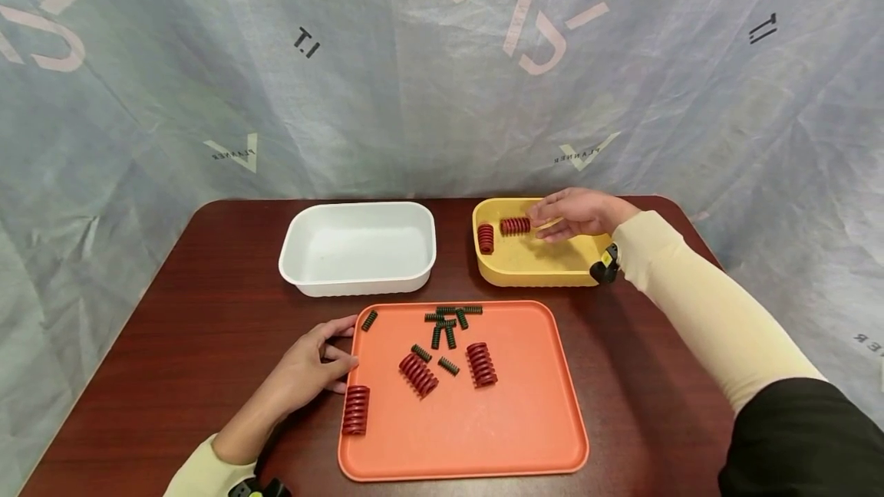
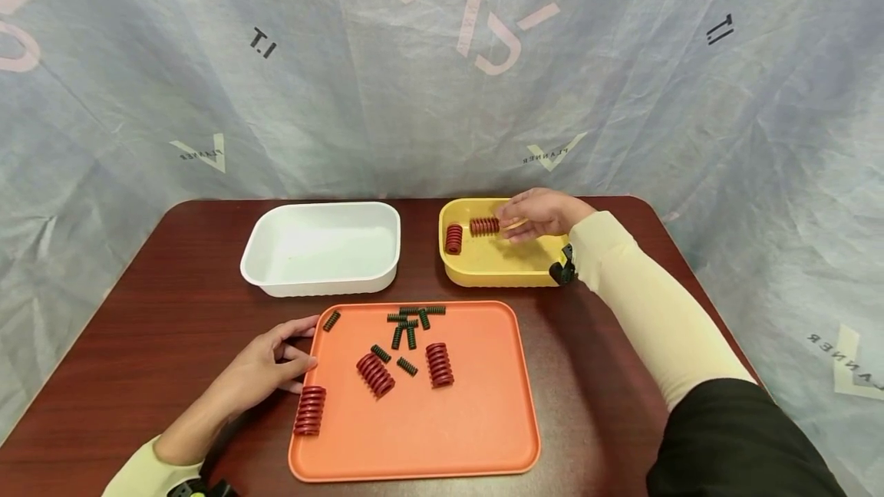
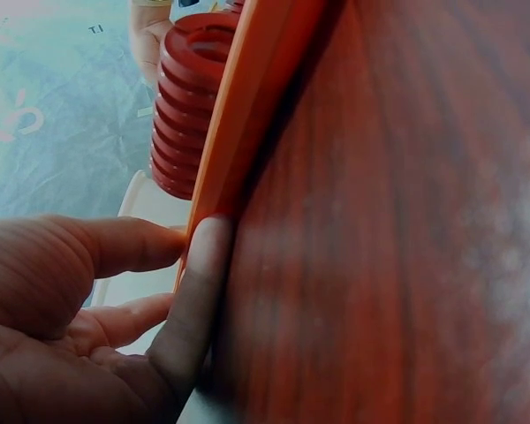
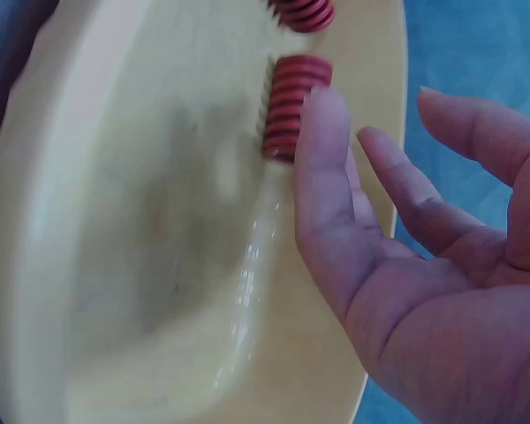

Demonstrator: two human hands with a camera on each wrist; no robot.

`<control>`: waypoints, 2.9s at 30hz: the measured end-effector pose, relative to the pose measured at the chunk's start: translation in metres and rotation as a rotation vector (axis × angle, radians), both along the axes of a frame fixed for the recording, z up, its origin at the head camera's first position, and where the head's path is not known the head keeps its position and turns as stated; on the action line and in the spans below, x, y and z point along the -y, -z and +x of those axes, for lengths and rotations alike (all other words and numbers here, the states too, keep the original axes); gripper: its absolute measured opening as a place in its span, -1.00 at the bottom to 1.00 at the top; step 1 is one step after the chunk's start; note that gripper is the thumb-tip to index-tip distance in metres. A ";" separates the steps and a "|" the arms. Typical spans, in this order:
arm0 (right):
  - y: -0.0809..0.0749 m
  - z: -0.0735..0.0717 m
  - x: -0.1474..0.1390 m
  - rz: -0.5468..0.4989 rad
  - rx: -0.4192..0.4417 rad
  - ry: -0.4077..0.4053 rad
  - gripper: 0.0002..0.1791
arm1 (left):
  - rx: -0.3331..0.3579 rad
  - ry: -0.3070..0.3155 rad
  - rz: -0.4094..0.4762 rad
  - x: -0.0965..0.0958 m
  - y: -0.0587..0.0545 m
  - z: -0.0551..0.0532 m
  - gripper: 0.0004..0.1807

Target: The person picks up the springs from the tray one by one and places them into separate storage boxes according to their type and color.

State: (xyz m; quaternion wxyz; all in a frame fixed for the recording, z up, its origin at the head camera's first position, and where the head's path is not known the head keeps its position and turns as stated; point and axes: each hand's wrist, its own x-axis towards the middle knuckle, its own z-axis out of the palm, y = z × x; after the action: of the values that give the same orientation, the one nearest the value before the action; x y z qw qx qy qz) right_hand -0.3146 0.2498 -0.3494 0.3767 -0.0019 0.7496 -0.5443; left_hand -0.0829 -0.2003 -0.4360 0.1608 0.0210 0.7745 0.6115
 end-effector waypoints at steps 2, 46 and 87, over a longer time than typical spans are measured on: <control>-0.002 0.004 0.000 0.003 -0.014 0.003 -0.41 | 0.000 0.002 -0.002 0.000 0.000 0.000 -0.27; 0.047 0.128 -0.019 -0.596 -0.095 -0.184 -0.61 | 0.004 -0.002 -0.030 0.000 0.003 -0.001 -0.28; 0.059 0.227 -0.021 0.026 -0.382 0.112 -0.43 | -0.003 0.015 -0.053 -0.002 0.004 -0.005 -0.29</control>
State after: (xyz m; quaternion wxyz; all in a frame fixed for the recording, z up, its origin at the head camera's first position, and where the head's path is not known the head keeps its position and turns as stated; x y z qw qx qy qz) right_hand -0.0871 0.2710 -0.4089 0.1966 -0.0586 0.8135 -0.5442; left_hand -0.0883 -0.1983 -0.4399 0.1646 0.0233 0.7905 0.5895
